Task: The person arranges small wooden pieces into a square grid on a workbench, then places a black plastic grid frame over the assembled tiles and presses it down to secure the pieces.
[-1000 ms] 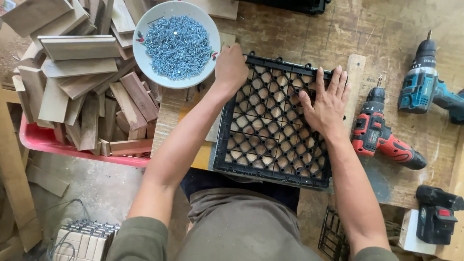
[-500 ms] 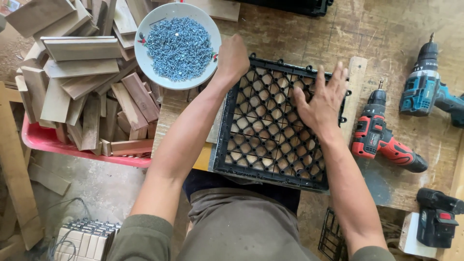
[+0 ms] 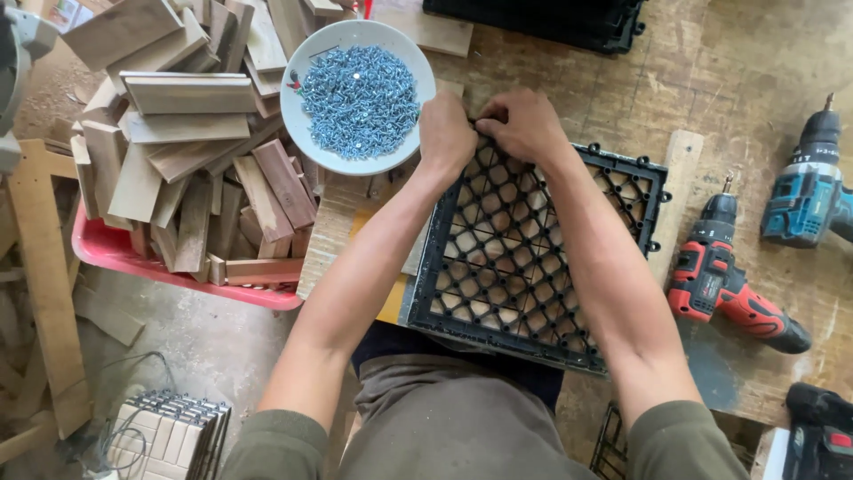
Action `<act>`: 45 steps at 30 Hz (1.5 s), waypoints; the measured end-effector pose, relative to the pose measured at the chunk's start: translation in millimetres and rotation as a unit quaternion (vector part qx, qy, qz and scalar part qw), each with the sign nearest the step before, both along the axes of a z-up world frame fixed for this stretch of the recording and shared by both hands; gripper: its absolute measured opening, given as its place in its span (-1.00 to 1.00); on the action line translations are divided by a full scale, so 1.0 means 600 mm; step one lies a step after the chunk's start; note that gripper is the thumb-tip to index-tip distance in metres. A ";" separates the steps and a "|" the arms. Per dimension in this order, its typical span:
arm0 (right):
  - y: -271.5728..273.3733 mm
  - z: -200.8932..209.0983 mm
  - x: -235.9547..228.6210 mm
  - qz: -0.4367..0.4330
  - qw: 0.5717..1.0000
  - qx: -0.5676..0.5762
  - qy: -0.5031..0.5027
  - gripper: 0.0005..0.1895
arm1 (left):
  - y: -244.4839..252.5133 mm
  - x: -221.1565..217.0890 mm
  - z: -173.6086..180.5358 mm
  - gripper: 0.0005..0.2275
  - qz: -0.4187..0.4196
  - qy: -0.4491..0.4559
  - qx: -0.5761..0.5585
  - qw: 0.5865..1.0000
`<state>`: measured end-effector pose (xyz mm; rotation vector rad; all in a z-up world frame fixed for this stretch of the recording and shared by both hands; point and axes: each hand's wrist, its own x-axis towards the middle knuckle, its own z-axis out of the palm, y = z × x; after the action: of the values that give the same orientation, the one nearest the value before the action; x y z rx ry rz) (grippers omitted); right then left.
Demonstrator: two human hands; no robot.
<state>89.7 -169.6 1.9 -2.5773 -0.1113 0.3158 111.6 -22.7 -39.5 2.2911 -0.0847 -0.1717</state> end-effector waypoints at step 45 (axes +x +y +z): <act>-0.017 -0.031 -0.010 -0.086 0.987 0.137 -0.021 -0.85 | -0.001 0.065 0.022 -0.83 -0.135 0.018 0.043 0.990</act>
<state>83.9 -179.6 -16.5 -2.3026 0.0487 0.1680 150.9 -23.6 -26.5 2.3543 -0.3756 -0.3637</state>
